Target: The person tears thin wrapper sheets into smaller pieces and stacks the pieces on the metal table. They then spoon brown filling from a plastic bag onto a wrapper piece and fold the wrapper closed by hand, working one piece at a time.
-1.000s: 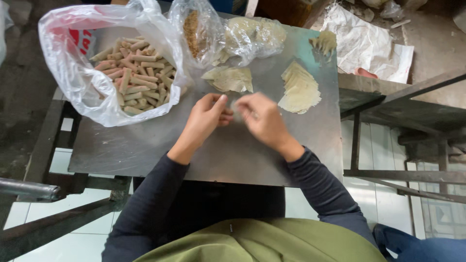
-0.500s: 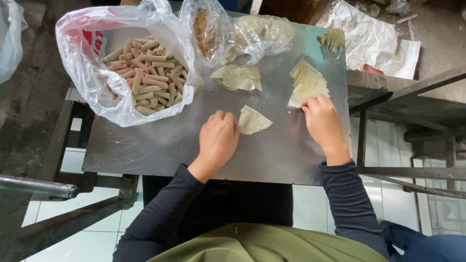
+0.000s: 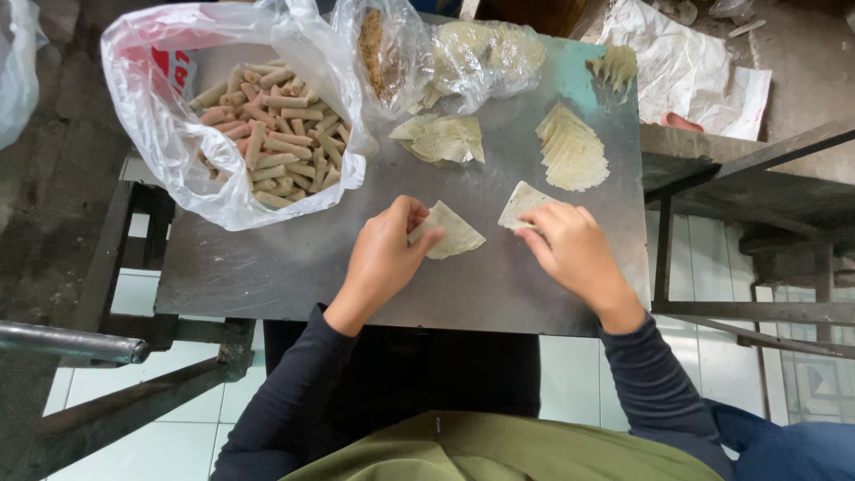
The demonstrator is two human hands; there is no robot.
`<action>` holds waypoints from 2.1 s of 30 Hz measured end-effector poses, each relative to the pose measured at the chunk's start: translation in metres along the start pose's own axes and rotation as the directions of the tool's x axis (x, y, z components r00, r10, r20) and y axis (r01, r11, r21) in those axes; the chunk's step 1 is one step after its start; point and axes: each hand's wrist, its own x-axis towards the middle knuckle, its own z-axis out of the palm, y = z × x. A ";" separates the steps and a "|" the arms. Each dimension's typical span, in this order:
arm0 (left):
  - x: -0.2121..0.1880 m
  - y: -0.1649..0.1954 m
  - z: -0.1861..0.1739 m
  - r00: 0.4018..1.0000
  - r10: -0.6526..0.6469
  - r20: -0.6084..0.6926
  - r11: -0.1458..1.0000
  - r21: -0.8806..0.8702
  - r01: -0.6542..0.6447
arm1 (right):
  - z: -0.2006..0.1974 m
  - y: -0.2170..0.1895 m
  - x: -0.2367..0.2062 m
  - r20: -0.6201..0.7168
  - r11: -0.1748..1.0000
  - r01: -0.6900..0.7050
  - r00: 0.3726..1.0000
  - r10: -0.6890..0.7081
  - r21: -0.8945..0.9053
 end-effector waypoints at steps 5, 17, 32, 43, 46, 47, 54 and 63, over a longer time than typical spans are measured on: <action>0.005 -0.004 0.005 0.991 0.125 0.049 0.992 0.027 -0.127 | 0.007 -0.012 0.080 -0.185 0.968 0.111 0.980 -0.069 0.225; -0.016 -0.001 -0.002 0.999 -0.031 -0.011 0.999 -0.022 0.031 | 0.094 -0.035 0.243 0.121 0.985 0.048 0.990 -0.069 0.165; -0.020 -0.009 0.005 0.994 -0.056 -0.097 0.996 -0.076 0.048 | 0.115 -0.009 0.233 -0.153 0.872 0.486 0.868 -0.473 0.058; -0.023 -0.002 0.009 0.977 -0.174 -0.127 0.982 -0.098 0.162 | 0.107 -0.022 0.264 -0.594 0.928 0.160 0.801 0.078 0.338; -0.021 -0.004 0.010 0.980 -0.162 -0.119 0.983 -0.105 0.150 | 0.106 -0.027 0.272 -0.490 0.851 0.039 0.831 0.263 0.524; -0.022 -0.004 0.010 0.982 -0.145 -0.118 0.985 -0.109 0.133 | 0.107 -0.030 0.273 -0.415 0.797 -0.025 0.844 0.340 0.603; -0.020 -0.007 0.013 0.987 -0.124 -0.103 0.986 -0.125 0.111 | 0.100 -0.042 0.279 -0.495 0.837 0.134 0.851 0.177 0.530; -0.018 -0.003 0.013 0.978 -0.185 -0.095 0.974 -0.147 0.171 | 0.096 -0.036 0.259 -0.467 0.780 0.022 0.812 0.351 0.625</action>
